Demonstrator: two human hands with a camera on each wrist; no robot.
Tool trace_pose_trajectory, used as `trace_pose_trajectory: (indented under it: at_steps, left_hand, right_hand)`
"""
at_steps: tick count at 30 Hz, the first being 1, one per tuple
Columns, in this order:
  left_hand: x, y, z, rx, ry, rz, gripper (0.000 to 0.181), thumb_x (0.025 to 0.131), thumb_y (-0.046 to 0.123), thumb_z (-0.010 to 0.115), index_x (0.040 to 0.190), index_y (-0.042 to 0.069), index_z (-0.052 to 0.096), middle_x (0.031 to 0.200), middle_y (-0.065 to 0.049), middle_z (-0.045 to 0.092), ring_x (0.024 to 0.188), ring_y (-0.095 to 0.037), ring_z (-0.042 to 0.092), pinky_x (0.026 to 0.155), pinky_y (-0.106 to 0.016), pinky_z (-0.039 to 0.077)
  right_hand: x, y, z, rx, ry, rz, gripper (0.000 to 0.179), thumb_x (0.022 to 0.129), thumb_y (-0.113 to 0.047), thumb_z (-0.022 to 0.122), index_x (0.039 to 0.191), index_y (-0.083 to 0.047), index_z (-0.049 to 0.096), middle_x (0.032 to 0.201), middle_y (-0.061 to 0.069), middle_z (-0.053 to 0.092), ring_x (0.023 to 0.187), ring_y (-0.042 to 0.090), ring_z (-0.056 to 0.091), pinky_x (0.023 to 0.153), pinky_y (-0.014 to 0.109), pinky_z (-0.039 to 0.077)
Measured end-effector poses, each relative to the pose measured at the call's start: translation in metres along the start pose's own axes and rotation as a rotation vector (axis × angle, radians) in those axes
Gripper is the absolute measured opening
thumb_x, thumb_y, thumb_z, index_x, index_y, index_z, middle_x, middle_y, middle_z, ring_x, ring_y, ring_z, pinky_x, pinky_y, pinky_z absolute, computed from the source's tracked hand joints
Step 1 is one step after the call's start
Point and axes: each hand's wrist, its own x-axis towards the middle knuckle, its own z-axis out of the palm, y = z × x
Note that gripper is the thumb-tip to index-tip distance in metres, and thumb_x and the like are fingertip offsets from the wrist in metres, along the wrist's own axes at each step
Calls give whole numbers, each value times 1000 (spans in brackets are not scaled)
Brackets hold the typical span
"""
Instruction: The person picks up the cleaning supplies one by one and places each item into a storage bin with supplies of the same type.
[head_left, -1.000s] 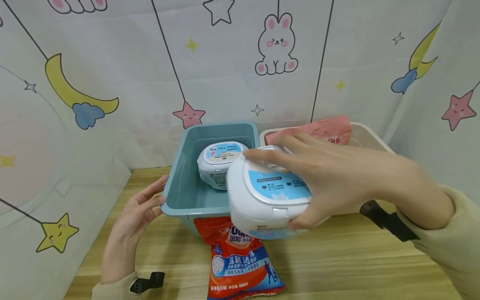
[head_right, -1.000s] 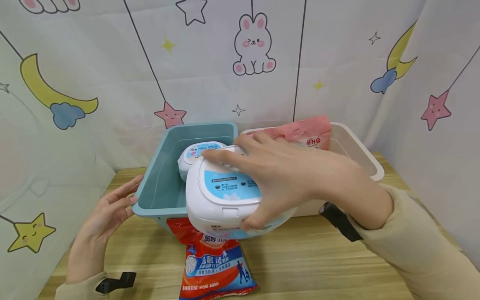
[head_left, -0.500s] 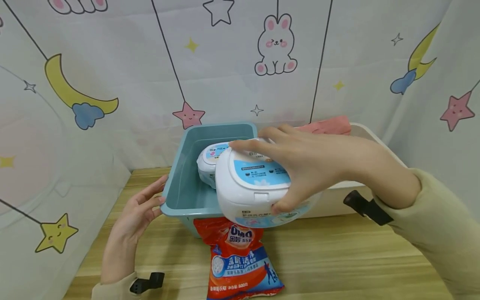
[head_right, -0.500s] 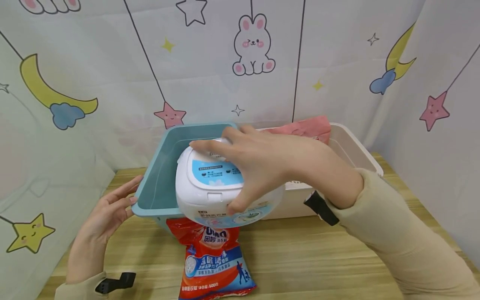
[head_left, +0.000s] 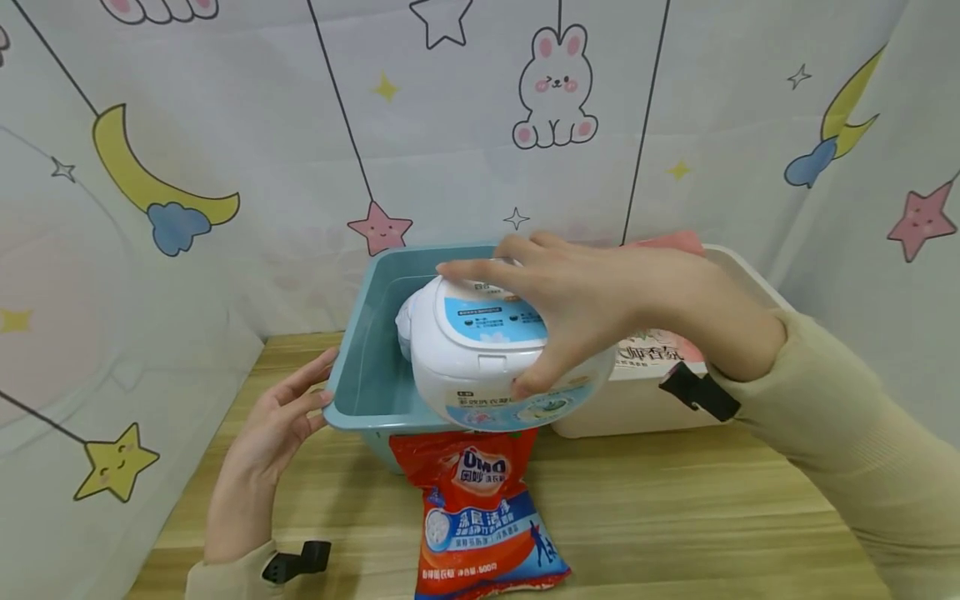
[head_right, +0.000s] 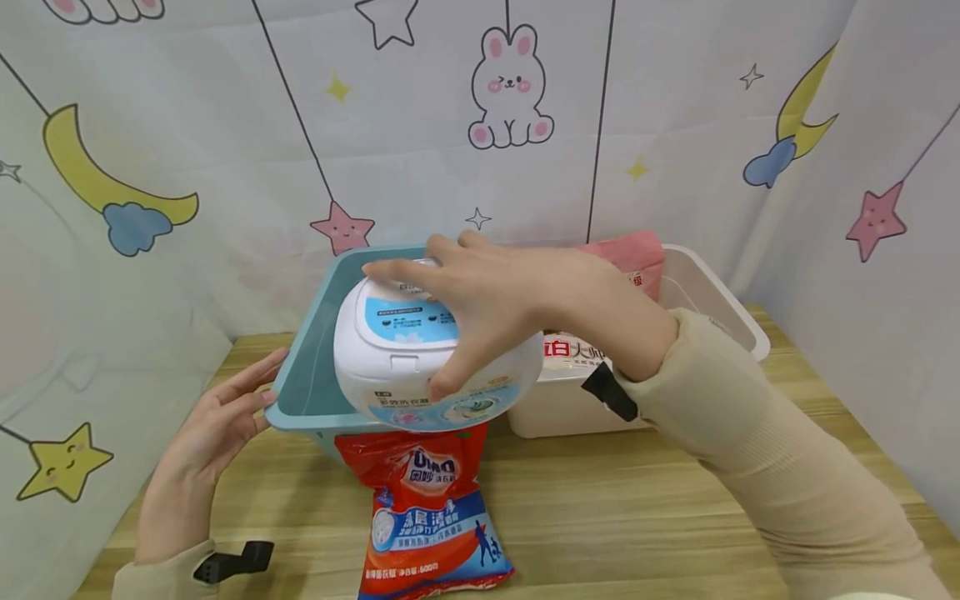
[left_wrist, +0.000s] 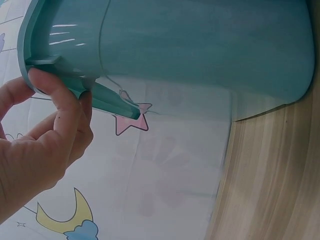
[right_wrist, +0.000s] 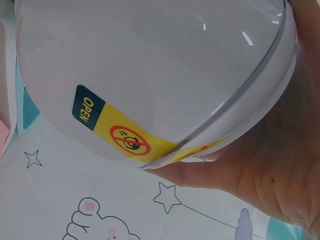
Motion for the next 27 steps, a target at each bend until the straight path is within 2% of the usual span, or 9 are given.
trace_pose_trajectory:
  at_steps: [16,27]
  left_hand:
    - [-3,4,2,28,21,-21,56,96,2,51,149,9,35,122,3,52,97,-8,64,81,-24,55]
    - [-1,5,3,47,29,-17,54,96,3,52,148,9,37,122,3,52,98,-9,64,82,-25,56]
  right_hand:
    - [33,3,-1,11,-35,-9,103,69,-62,72,151,-45,12,134,0,41,117,19,38,85,38,51]
    - [52,6,-5,6,-55,29,104,70,-65,71,151,-44,9,136,2,39,119,22,38,90,43,49]
